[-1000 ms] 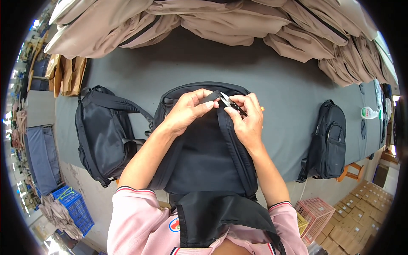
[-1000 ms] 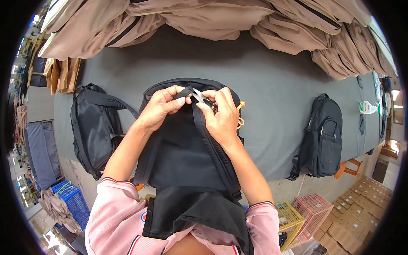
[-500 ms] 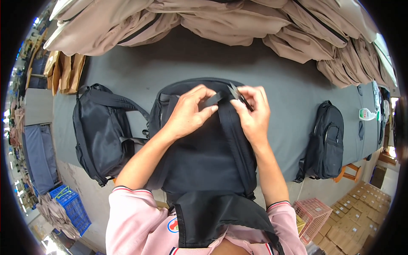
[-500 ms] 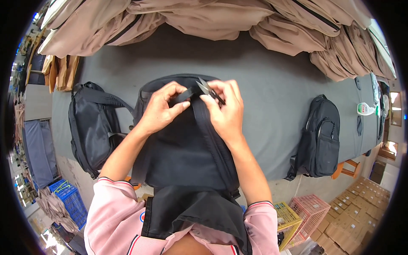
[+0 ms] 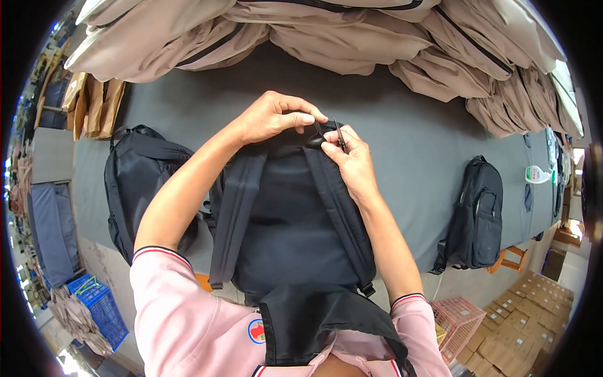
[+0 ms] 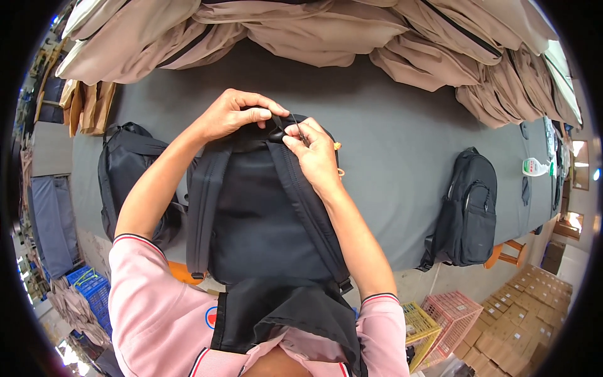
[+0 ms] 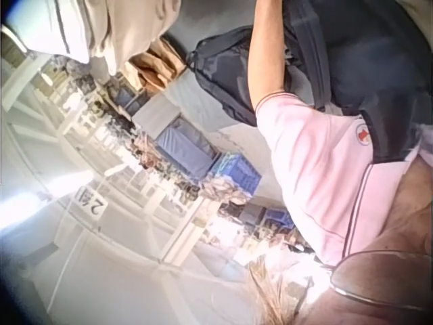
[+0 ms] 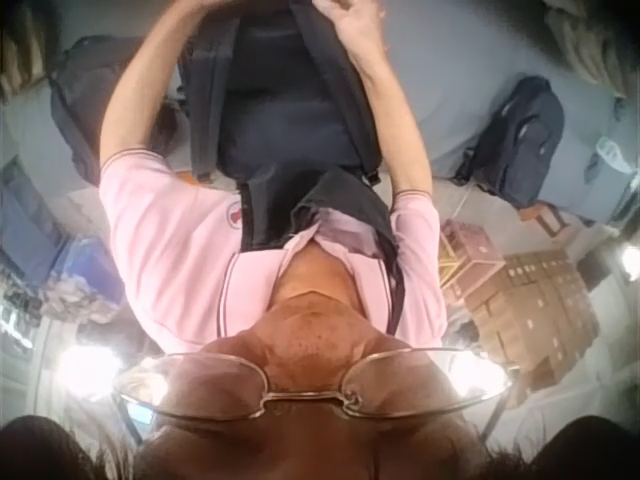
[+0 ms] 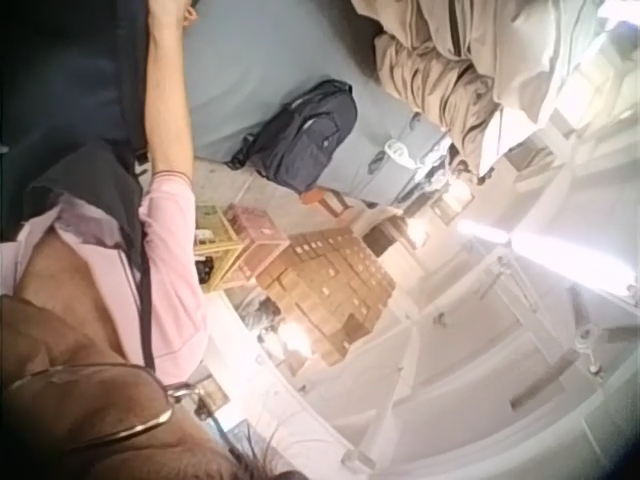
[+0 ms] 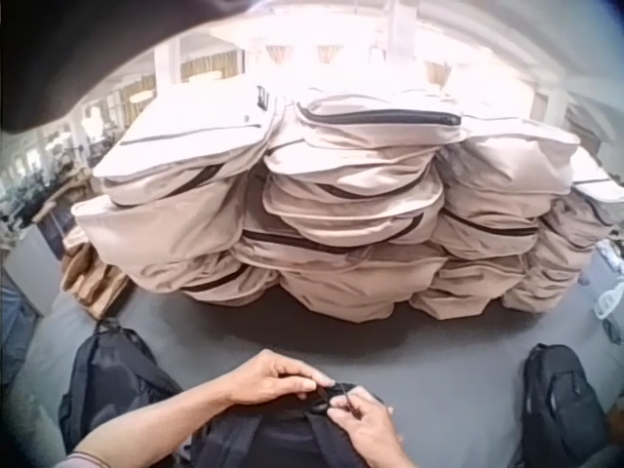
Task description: Trimming loose threads and inspecting the straps of black backpacks using nippers.
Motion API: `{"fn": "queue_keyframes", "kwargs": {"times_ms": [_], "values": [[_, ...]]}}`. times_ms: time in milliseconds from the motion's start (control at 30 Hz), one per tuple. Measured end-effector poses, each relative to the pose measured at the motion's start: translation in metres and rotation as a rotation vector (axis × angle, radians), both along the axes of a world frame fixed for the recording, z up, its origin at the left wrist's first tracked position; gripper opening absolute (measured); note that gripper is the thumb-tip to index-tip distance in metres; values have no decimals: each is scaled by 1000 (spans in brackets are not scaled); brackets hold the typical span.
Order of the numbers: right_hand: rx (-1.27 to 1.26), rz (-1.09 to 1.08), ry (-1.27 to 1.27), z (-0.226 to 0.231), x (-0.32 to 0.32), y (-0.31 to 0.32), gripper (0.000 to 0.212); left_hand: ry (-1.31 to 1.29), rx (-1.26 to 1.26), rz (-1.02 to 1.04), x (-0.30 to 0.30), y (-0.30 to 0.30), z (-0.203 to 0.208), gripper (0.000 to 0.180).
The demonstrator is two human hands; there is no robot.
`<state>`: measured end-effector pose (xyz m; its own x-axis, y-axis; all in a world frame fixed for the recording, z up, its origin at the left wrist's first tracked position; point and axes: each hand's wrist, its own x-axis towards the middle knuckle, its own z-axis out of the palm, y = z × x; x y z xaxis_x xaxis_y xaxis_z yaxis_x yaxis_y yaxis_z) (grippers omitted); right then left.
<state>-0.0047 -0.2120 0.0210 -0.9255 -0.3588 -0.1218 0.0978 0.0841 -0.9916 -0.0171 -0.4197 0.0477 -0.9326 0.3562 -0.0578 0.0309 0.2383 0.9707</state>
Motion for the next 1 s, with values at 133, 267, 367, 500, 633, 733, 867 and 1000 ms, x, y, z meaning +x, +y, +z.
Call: {"fn": "queue_keyframes", "kwargs": {"times_ms": [133,267,367,500,633,733,867,1000], "values": [[-40,28,-104,-10,1,5,3,-172,150,-3,0,6,-7,19],[28,-16,-22,-16,1,4,4,-179,159,127,3,20,-15,21],[238,6,120,-16,8,5,8,-345,145,181,7,25,-17,19],[284,-144,396,6,25,14,24,-338,208,210,14,29,-11,20],[569,-4,618,39,37,18,27,-373,144,277,22,33,2,24],[638,41,755,39,41,20,26,-387,105,293,23,37,4,24],[727,58,865,48,40,19,27,-411,133,301,24,41,4,24],[731,48,896,48,43,17,28,-413,105,293,25,40,5,24]]}}
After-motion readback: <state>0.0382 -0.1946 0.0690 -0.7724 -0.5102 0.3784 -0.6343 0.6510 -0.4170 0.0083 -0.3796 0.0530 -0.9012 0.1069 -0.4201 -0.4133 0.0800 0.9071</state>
